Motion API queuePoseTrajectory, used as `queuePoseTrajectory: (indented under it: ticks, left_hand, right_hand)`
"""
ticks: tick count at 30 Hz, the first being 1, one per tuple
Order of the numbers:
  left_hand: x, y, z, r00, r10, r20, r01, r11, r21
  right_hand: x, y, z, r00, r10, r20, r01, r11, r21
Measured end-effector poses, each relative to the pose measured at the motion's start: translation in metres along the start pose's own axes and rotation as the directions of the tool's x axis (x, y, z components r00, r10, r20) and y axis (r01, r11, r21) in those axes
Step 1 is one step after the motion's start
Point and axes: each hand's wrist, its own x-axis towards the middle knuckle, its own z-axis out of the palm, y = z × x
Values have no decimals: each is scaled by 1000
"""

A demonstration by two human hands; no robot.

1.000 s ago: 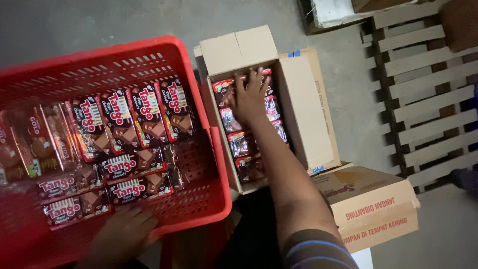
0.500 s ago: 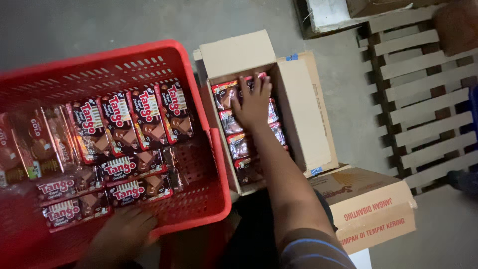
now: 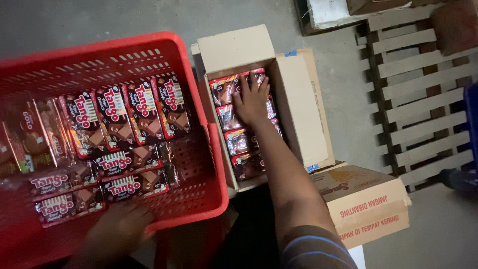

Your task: The person transfers individually wrapped Tango chocolate bars from a red plastic basket into a cardboard box. The person picks up bars one at a time and places them in rows inside the box, continuing until the basket is empty.

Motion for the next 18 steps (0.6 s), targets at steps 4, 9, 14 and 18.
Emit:
queuePoseTrajectory:
  ticks: [4,9,14,18]
  left_hand:
    - [8,3,-20,1000,0,-27,-1,999,-47]
    - [26,12,-51,999,-36,9,37,980,-198]
    - [32,6,-36,995,-57,81,55,998,19]
    - [40,4,-19,985,-38,-171,37,999,-9]
  right_hand:
    - [5,-2,-18,997,3,71,-1,1000,-30]
    - [-2,-22,-40,994,-42,98,-7,891,454]
    - [-57,-101,-79,957,41,288,-202,807,556]
    - [-103,-103,-27,983,20,182,-125,799,588]
